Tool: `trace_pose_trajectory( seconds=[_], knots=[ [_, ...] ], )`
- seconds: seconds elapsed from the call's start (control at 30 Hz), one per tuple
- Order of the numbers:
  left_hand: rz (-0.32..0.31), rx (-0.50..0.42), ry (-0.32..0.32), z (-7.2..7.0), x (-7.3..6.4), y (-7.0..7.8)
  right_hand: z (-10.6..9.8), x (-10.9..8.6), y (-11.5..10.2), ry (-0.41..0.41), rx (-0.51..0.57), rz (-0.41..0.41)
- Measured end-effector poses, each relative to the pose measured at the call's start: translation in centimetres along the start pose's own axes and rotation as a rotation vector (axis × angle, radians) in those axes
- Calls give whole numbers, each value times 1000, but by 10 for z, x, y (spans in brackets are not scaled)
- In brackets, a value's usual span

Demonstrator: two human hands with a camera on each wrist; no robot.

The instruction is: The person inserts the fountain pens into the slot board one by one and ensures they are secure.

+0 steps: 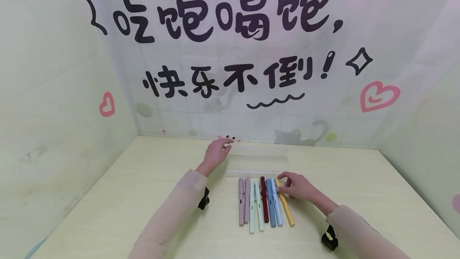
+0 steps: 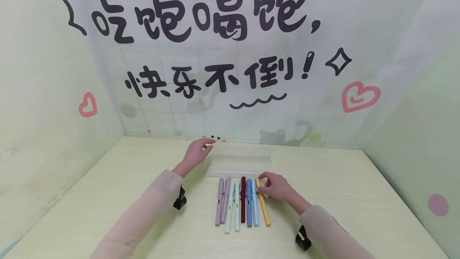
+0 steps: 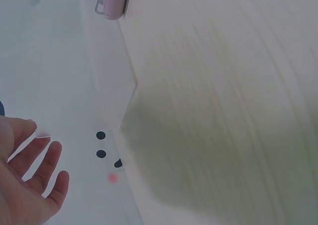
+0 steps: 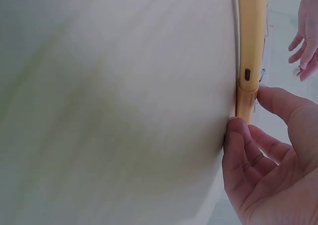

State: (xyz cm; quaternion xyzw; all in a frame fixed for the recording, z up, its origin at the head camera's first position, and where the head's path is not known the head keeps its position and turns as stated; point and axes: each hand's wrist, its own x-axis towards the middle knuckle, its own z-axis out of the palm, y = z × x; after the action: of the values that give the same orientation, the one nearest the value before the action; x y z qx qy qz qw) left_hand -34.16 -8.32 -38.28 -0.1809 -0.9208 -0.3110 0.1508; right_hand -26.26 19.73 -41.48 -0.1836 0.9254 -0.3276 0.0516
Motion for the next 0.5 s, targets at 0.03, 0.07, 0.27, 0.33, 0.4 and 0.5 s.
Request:
trace_pose_trajectory(
  seconds=[0.03, 0.07, 0.27, 0.33, 0.4, 0.5],
  knots=[
    [1, 2, 1, 0, 0, 1, 0, 0, 0, -1, 0, 2],
    [-1, 4, 1, 1, 1, 1, 0, 0, 0, -4, -3, 1],
    [-25, 21, 4, 3, 1, 3, -1, -1, 1, -1, -34, -13],
    [-34, 21, 7, 3, 2, 4, -2, -1, 1, 10, -44, -17],
    [-38, 24, 13, 4, 2, 4, -2, -1, 0, 19, -58, -12],
    [-41, 22, 26, 4, 2, 5, -2, -1, 0, 35, -81, 6]
  ],
)
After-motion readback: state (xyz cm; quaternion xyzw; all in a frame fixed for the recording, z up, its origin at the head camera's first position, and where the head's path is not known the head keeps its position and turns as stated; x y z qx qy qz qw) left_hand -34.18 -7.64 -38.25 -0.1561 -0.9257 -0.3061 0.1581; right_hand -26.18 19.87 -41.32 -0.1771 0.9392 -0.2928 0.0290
